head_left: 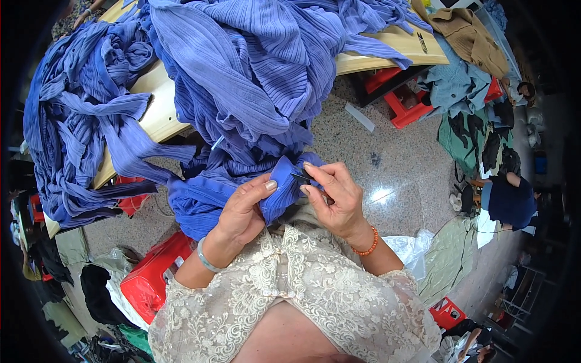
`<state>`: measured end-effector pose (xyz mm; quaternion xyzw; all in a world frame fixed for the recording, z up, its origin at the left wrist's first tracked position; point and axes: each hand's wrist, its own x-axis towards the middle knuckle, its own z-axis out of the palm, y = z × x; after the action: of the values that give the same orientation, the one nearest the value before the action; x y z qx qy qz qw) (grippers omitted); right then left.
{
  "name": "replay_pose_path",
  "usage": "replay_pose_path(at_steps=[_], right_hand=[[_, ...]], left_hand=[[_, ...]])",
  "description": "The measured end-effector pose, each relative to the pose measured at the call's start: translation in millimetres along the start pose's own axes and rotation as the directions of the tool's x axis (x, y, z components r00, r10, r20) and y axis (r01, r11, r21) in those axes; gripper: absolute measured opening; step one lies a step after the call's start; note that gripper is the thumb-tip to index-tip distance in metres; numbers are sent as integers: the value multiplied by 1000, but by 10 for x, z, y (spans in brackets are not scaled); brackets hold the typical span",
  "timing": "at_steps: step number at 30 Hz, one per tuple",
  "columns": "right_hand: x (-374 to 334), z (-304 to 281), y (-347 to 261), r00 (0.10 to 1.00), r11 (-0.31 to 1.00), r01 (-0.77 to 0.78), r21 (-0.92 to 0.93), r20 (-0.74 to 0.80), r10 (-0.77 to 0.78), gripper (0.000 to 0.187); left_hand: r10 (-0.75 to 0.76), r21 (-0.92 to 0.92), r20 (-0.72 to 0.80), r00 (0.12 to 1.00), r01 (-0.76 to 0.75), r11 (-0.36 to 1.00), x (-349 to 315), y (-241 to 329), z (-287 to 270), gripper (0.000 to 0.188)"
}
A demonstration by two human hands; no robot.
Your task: Trimming excess threads and finishing edges of blue pleated fabric garments in a factory setting.
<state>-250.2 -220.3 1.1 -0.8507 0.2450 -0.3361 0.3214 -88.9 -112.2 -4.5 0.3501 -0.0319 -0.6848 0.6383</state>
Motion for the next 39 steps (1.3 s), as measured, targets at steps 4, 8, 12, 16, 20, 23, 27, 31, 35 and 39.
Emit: replay_pose_path(at_steps=[4,8,12,16,20,23,27,31,35,39], right_hand=[[-13,-17,5,1000,999,-19,26,14,19,35],[-11,-6,0,998,993,-56,107,27,54,34],[-4,3,-23,994,977,-101,189,52,93,34],[-9,-22,-24,996,990,-76,116,53,70,34],[-17,-23,2,998,993,-51,108,41,47,35],[-12,-20,4,999,994,-13,110,31,10,35],[-5,-21,24,999,995,7,95,34,-10,35],[-13,-44,3,1000,998,8,63,30,-10,35],[-42,-70,42,999,999,44,-10,8,-44,36],[-62,-75,22,999,998,42,-56,27,-41,37]], left_hand=[[-4,20,26,1000,3,1000,11,-7,-2,34],[1,29,54,999,-3,1000,-7,-4,26,34],[11,44,65,998,-14,999,-3,-15,-2,34],[5,32,83,997,-8,999,3,-14,-5,34],[-4,20,79,997,3,1000,13,-23,1,34],[2,46,67,998,-5,999,32,-40,9,35],[9,61,55,998,-12,998,45,-37,35,35],[10,48,40,999,-12,999,28,-47,37,34],[22,43,13,1000,-23,999,51,-54,65,34],[32,61,6,999,-32,998,65,-69,72,33]])
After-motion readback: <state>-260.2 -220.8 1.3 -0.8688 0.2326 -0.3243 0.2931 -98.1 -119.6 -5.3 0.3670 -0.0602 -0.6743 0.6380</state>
